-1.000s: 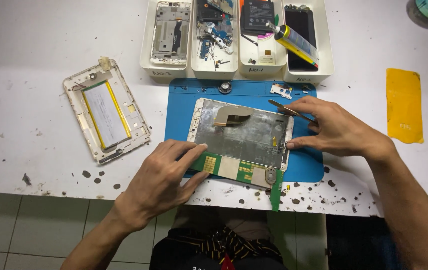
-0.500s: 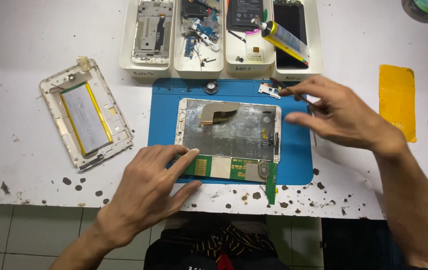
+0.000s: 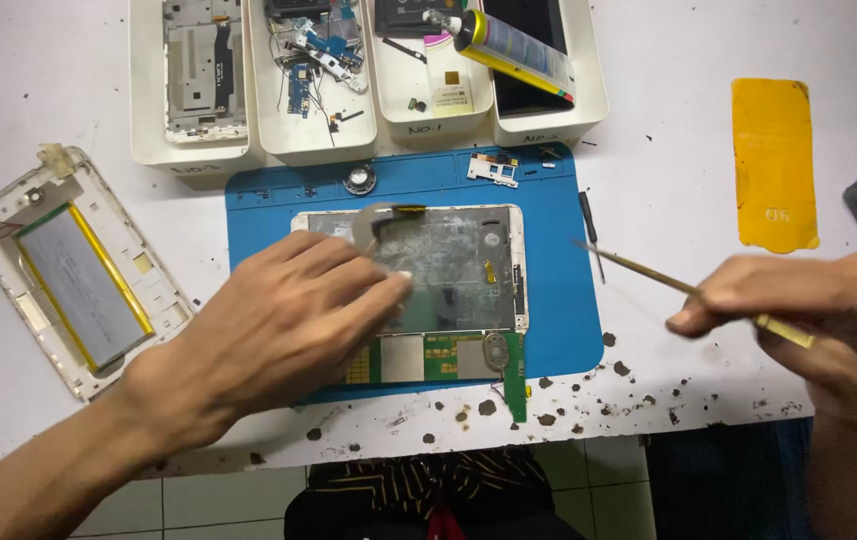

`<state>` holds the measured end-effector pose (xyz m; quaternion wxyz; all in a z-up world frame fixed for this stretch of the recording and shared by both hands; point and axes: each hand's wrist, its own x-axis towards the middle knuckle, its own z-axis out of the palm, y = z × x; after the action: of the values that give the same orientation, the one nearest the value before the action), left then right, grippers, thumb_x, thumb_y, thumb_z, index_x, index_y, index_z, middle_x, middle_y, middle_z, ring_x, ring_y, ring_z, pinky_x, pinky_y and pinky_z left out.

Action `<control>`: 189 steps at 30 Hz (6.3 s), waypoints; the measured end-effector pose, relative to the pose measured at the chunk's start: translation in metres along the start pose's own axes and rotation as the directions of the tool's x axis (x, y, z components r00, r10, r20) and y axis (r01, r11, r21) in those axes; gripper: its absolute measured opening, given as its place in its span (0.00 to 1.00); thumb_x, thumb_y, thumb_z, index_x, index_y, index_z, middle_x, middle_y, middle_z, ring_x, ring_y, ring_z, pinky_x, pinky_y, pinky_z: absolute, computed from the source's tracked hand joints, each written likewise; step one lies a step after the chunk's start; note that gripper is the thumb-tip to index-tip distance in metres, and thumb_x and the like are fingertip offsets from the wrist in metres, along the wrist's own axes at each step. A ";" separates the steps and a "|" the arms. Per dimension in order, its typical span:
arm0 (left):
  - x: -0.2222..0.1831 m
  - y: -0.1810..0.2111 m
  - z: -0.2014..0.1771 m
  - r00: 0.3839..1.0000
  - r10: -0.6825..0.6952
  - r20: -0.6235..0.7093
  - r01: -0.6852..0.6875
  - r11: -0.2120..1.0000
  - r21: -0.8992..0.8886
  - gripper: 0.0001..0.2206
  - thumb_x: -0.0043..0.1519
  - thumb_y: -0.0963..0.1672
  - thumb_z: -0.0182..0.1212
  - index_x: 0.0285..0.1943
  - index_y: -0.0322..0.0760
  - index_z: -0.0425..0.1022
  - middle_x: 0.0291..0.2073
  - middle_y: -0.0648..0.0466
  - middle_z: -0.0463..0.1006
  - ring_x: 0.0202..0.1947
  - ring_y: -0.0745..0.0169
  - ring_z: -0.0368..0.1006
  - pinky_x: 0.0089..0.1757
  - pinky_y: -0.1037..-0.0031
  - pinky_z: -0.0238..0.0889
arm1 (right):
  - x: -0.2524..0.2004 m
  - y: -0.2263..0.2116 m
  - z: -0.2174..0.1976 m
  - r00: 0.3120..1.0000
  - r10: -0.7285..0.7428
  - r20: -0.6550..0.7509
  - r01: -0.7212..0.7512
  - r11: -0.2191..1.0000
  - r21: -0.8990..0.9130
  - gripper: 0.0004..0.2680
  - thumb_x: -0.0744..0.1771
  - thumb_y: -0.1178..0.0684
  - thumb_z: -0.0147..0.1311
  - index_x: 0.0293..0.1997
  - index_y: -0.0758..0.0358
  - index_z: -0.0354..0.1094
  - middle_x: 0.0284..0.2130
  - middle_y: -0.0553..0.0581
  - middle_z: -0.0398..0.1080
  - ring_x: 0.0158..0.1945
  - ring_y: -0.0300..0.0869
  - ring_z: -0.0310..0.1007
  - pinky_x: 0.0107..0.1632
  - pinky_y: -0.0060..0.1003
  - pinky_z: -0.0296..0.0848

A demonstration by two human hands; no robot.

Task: Disassembling a tablet by prying the screen and disconnecting internal ribbon cables

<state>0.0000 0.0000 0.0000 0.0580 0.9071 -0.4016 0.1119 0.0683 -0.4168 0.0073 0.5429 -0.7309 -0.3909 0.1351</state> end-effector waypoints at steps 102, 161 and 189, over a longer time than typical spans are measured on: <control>0.068 -0.024 0.066 0.990 0.111 -0.087 -0.124 0.978 -0.168 0.30 0.68 0.62 0.48 0.48 0.31 0.71 0.39 0.45 0.69 0.43 0.45 0.66 0.55 0.48 0.57 | 0.166 0.022 0.004 0.802 0.002 0.597 0.594 -0.100 -0.798 0.27 0.71 0.15 0.37 0.22 0.41 0.64 0.21 0.37 0.66 0.31 0.40 0.72 0.52 0.42 0.63; 0.069 0.009 0.012 0.934 0.167 -0.316 -0.028 0.916 0.400 0.18 0.76 0.55 0.51 0.41 0.43 0.75 0.31 0.58 0.65 0.32 0.62 0.60 0.45 0.68 0.58 | 0.127 -0.050 0.005 0.924 0.030 0.382 0.360 0.275 -0.891 0.15 0.67 0.30 0.58 0.28 0.44 0.78 0.21 0.41 0.73 0.25 0.41 0.72 0.45 0.45 0.58; 0.064 0.019 0.003 0.929 0.172 -0.328 -0.025 0.913 0.406 0.10 0.73 0.46 0.49 0.43 0.41 0.75 0.33 0.56 0.65 0.32 0.60 0.61 0.46 0.66 0.60 | 0.094 -0.074 0.037 0.930 -0.180 0.321 0.332 0.033 -0.943 0.18 0.71 0.28 0.56 0.33 0.49 0.71 0.27 0.45 0.71 0.32 0.43 0.71 0.53 0.44 0.56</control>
<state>0.0282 -0.0592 0.0138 -0.0603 0.8427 -0.3994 0.3560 0.0763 -0.3160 0.0812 -0.1002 -0.8110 -0.5323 -0.2213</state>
